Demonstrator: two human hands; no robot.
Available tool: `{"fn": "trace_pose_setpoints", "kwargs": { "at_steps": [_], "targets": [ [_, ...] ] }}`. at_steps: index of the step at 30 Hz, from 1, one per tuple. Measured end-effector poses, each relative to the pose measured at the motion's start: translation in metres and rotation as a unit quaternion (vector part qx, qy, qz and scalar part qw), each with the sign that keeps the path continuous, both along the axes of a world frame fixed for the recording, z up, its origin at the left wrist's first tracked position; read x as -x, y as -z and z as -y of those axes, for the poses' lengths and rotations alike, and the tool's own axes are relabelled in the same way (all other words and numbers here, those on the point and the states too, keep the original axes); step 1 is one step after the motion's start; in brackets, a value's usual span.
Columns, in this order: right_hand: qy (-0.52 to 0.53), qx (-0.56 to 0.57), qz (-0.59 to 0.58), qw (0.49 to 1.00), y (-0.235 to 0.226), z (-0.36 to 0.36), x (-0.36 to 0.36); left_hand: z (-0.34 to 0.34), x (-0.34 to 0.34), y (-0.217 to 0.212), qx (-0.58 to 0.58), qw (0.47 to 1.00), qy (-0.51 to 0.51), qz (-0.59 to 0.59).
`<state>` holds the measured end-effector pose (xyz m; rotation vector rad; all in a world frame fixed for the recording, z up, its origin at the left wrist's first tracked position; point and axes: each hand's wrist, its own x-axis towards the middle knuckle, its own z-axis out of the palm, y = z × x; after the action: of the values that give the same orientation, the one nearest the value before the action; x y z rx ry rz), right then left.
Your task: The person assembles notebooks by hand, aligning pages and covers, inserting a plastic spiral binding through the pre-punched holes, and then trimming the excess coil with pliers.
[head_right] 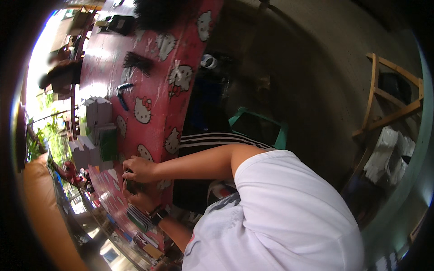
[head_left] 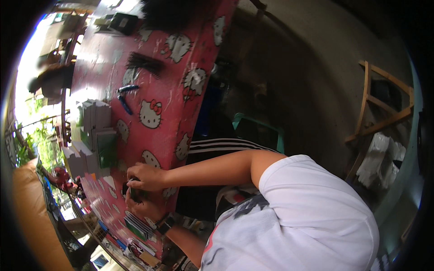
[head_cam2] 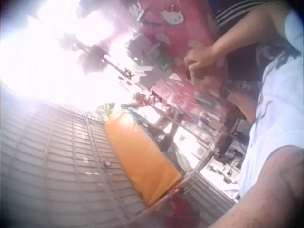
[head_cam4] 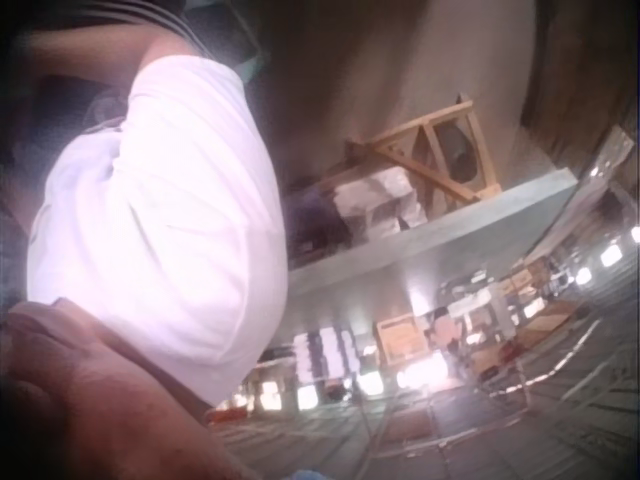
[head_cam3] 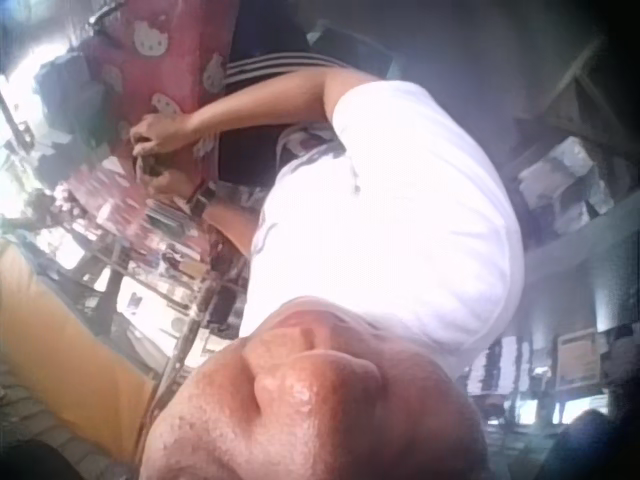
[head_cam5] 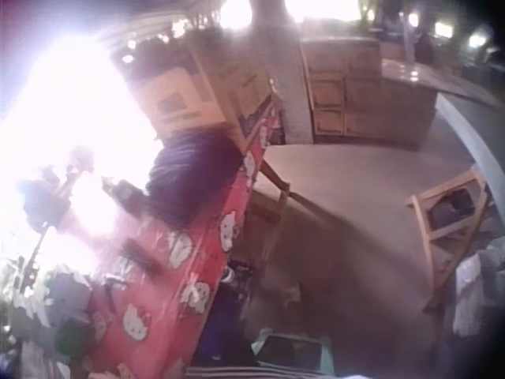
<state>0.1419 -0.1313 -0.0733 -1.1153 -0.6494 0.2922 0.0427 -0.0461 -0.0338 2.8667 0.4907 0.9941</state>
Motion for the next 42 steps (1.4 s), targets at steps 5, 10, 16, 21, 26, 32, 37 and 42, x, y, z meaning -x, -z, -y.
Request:
{"fn": "trace_pose_setpoints", "kwargs": {
  "at_steps": [5,10,16,21,26,32,37,42],
  "targets": [
    [-0.023,0.013,0.013,1.0,-0.001,-0.001,-0.001,0.005,0.002,-0.002,-0.037,0.999,-0.01,-0.012],
    [-0.033,0.017,0.018,0.999,-0.002,-0.001,-0.001,-0.004,0.004,0.003,-0.044,0.999,-0.014,0.006],
    [-0.024,0.013,0.021,0.999,-0.002,0.003,-0.002,0.003,0.001,0.001,-0.034,0.999,-0.008,0.013],
    [-0.015,0.024,0.031,0.999,-0.003,0.004,-0.003,0.004,0.002,0.0,-0.041,0.999,-0.012,0.001],
    [-0.028,0.026,0.047,0.998,-0.001,0.004,-0.004,0.011,0.002,-0.003,-0.002,0.999,-0.033,0.009],
    [-0.06,0.032,0.085,0.994,-0.008,0.025,-0.028,0.012,0.0,-0.009,-0.04,0.998,-0.054,-0.002],
    [0.054,0.105,0.079,0.99,-0.043,0.069,-0.114,0.007,-0.007,-0.01,0.038,0.999,0.017,0.027],
    [0.363,0.349,0.304,0.809,-0.043,0.122,-0.228,0.005,-0.007,-0.012,0.051,0.996,0.04,0.061]
  ]
}}
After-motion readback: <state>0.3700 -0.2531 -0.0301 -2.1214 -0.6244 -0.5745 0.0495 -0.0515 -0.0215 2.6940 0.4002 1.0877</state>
